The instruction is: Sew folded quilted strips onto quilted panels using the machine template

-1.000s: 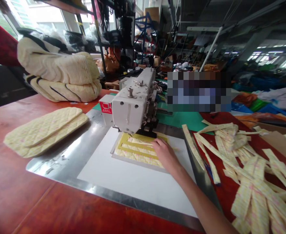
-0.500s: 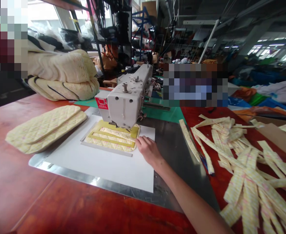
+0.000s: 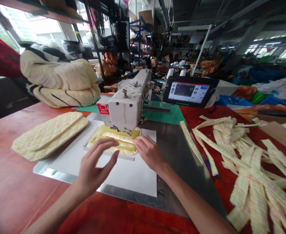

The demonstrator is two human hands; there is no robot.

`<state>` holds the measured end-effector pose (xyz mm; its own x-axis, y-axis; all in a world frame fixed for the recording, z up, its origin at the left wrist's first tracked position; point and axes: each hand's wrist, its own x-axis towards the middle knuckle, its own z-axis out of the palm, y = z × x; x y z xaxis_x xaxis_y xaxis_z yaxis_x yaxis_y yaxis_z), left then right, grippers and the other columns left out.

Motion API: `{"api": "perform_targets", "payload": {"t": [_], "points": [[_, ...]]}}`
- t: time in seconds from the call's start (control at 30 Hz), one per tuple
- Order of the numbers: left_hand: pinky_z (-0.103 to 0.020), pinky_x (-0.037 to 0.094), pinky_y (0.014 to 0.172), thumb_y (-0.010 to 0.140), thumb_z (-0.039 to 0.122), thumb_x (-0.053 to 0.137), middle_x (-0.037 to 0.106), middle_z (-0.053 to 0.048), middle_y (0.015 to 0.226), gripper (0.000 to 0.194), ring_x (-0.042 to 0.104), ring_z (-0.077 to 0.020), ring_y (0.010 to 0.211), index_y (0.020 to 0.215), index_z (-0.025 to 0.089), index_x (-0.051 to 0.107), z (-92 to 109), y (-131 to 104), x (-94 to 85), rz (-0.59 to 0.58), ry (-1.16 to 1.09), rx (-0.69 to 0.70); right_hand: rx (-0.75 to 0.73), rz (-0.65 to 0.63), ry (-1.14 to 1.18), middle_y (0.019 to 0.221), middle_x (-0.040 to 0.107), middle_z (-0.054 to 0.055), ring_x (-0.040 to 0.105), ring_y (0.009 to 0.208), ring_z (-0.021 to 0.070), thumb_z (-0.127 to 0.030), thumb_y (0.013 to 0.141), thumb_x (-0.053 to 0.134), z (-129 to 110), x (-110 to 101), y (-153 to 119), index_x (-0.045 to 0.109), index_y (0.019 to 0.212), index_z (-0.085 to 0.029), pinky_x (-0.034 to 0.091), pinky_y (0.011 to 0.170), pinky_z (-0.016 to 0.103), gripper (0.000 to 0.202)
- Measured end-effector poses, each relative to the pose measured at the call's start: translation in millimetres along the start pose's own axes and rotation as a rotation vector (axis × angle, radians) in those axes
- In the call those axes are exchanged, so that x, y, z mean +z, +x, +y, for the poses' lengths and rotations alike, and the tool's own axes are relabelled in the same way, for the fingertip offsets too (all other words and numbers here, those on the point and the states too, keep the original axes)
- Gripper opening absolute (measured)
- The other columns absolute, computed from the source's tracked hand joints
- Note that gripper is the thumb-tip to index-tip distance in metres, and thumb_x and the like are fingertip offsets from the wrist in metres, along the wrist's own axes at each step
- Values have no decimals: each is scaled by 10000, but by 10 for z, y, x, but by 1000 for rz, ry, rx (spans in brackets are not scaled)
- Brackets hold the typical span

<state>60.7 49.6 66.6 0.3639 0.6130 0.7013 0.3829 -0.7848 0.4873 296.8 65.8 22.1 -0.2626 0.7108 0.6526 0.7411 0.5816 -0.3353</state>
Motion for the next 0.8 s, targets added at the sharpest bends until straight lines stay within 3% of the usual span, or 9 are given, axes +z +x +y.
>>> {"api": "perform_targets", "payload": {"t": [0.1, 0.23, 0.43, 0.57, 0.8], "points": [[-346, 572, 945, 1013, 221, 585, 689, -78, 1184, 242, 686, -208, 1091, 1252, 250, 610, -234, 84, 207, -92, -62, 16, 54, 81, 221, 1025, 730, 58, 701, 1001, 219, -209, 1008, 560, -178, 45, 76, 708, 1105, -267, 582, 915, 362, 186], [-289, 573, 847, 1011, 220, 593, 723, -43, 1015, 109, 708, -169, 928, 1094, 222, 662, -448, 71, 299, -39, -136, -67, 286, 148, 551, 961, 752, 36, 723, 843, 192, -274, 898, 739, -259, 188, 162, 715, 1011, -246, 605, 797, 307, 119], [-269, 589, 758, 978, 262, 641, 736, -49, 921, 102, 710, -163, 819, 1014, 189, 703, -521, 46, 280, -12, -321, -214, 497, 83, 860, 841, 770, 45, 719, 799, 206, -418, 759, 868, -176, 410, 207, 782, 845, -216, 602, 742, 315, 235], [-256, 593, 741, 956, 296, 674, 731, -46, 876, 129, 702, -155, 787, 954, 171, 706, -587, 41, 322, -25, -478, -334, 592, -30, 1063, 875, 788, 49, 739, 818, 206, -441, 726, 886, -148, 432, 201, 791, 876, -213, 615, 795, 347, 289], [-240, 575, 782, 931, 297, 699, 710, -48, 861, 143, 679, -147, 810, 898, 159, 688, -618, 21, 359, -12, -595, -372, 619, -11, 1108, 835, 746, 13, 700, 784, 160, -365, 749, 866, -144, 426, 189, 746, 861, -209, 585, 773, 291, 226]]}}
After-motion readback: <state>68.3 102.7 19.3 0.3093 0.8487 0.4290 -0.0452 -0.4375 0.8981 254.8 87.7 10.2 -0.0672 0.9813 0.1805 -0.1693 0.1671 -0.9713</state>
